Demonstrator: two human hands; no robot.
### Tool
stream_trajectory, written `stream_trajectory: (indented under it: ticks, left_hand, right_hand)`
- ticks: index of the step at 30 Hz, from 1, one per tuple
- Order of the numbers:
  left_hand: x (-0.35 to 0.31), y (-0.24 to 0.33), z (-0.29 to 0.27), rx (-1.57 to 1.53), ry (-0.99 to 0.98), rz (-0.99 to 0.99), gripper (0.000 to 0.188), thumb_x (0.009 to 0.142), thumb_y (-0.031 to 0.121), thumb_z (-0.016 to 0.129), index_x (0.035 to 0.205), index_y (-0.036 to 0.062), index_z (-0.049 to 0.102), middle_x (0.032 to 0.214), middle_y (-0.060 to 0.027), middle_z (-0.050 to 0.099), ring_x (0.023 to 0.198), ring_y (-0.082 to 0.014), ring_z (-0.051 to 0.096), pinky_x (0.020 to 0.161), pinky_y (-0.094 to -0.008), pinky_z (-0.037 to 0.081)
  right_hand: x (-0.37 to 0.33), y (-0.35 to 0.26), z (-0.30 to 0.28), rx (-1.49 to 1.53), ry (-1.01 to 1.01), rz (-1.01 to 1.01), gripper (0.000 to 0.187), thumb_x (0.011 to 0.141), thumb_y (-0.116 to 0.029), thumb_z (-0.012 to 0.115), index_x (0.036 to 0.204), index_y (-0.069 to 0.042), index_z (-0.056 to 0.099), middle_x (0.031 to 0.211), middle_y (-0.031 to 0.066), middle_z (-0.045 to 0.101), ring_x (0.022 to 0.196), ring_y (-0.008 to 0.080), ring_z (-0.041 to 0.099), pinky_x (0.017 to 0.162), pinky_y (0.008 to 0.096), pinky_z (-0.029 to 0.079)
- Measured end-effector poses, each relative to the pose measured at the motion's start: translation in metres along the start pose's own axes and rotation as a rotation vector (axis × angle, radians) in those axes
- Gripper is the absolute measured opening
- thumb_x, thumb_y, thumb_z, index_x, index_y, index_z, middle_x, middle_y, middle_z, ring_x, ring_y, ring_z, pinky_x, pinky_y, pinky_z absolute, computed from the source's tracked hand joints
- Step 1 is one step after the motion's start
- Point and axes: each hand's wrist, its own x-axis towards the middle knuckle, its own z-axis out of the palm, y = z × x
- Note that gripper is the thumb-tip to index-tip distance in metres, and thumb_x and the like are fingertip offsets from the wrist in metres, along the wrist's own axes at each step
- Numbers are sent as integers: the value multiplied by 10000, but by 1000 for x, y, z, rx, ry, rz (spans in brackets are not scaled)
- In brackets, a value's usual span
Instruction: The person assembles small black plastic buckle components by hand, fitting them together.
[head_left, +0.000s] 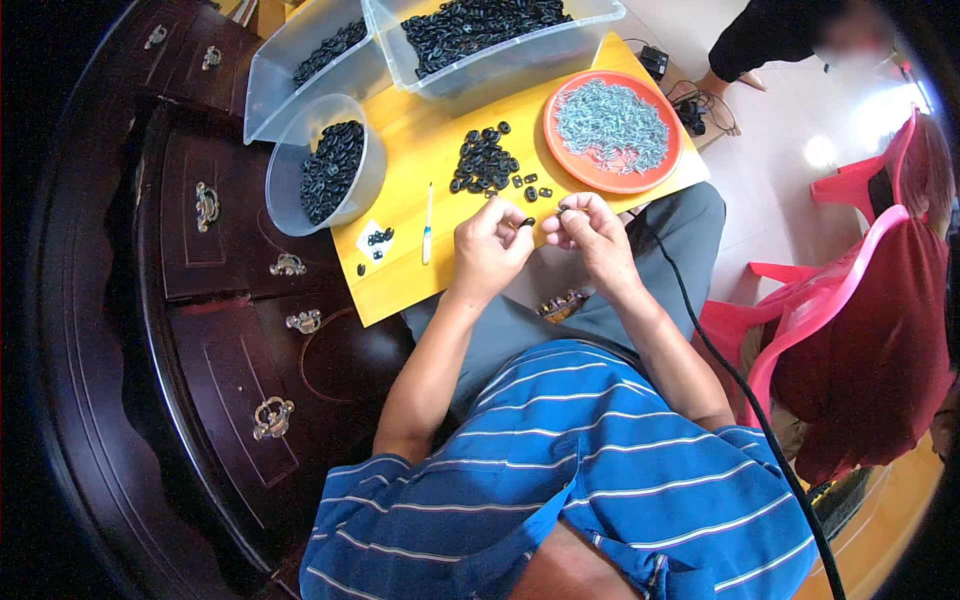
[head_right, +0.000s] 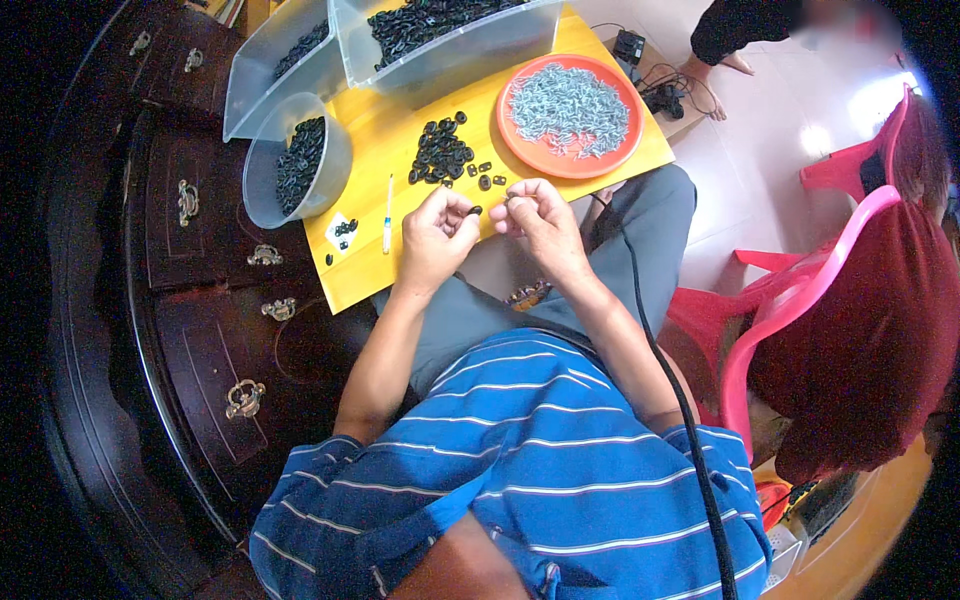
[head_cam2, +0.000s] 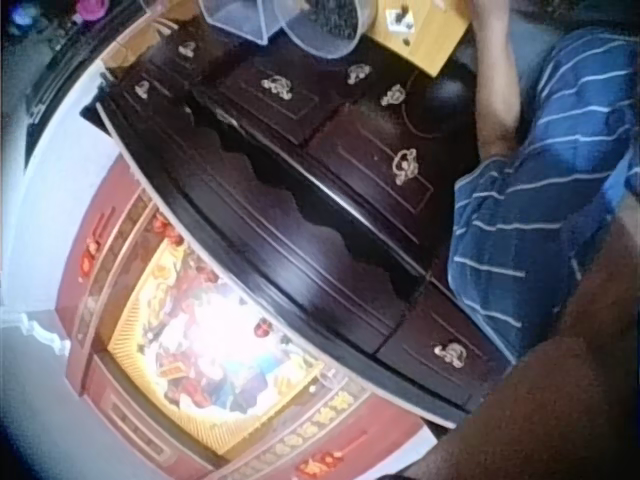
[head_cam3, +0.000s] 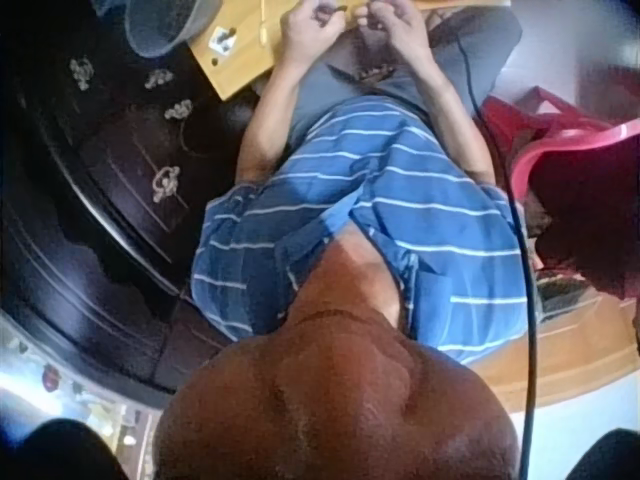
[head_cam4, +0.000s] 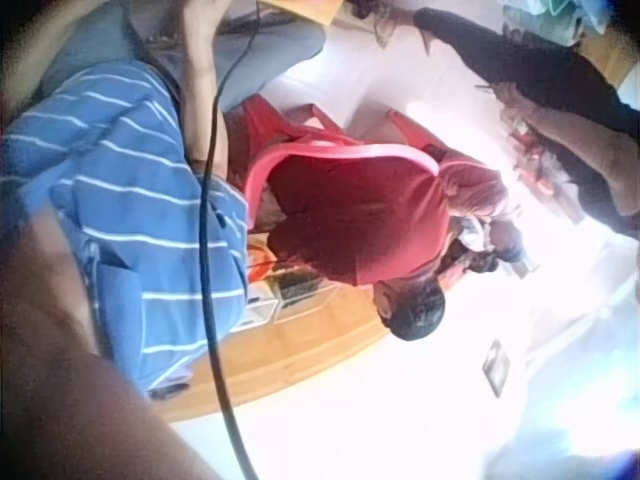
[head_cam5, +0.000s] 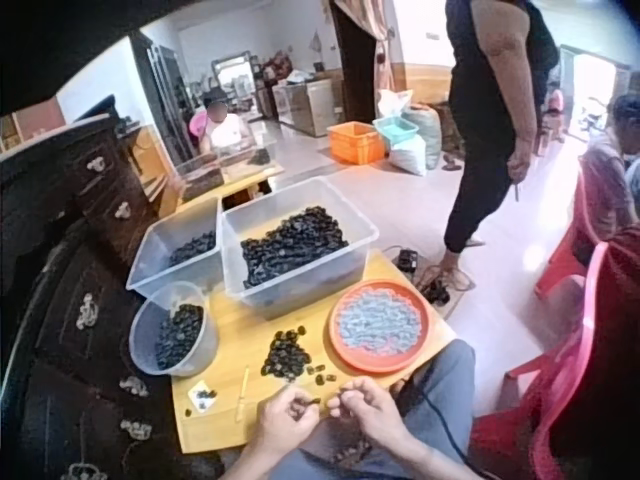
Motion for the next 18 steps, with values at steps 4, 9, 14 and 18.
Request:
stream_trajectory:
  ticks: [4, 9, 14, 18]
  left_hand:
    - [-3, 5, -1, -236, -45, -99, 91, 831, -38, 652, 904, 16, 646, 748, 8, 645, 625, -34, 585, 581, -212, 489]
    - [-2, 6, -7, -320, -67, -164, 181, 858, -57, 609, 1011, 0, 688, 833, -4, 648, 710, -28, 581, 645, -192, 481]
    - [-1, 5, -9, -204, -38, -51, 154, 846, -51, 621, 982, -2, 675, 802, 13, 623, 656, -21, 533, 613, -188, 467]
    - [-2, 5, -8, -247, -64, -125, 135, 861, -54, 621, 976, 16, 613, 835, 45, 573, 676, 10, 492, 582, -148, 402]
  right_hand:
    - [3, -4, 5, -24, 20, -10, 158, 1010, -146, 522, 1140, -56, 527, 969, 60, 679, 828, 115, 642, 778, 253, 514]
    - [4, -2, 9, 12, 6, -14, 177, 1009, -146, 517, 1154, -45, 521, 987, 74, 674, 841, 123, 643, 780, 257, 515]
    - [1, 1, 14, 43, 11, 11, 184, 1012, -166, 523, 1153, -48, 526, 979, 76, 679, 834, 125, 647, 778, 258, 514]
    - [-1, -1, 15, 45, 34, -17, 175, 1003, -135, 529, 1147, -36, 524, 985, 87, 671, 828, 131, 643, 784, 269, 528]
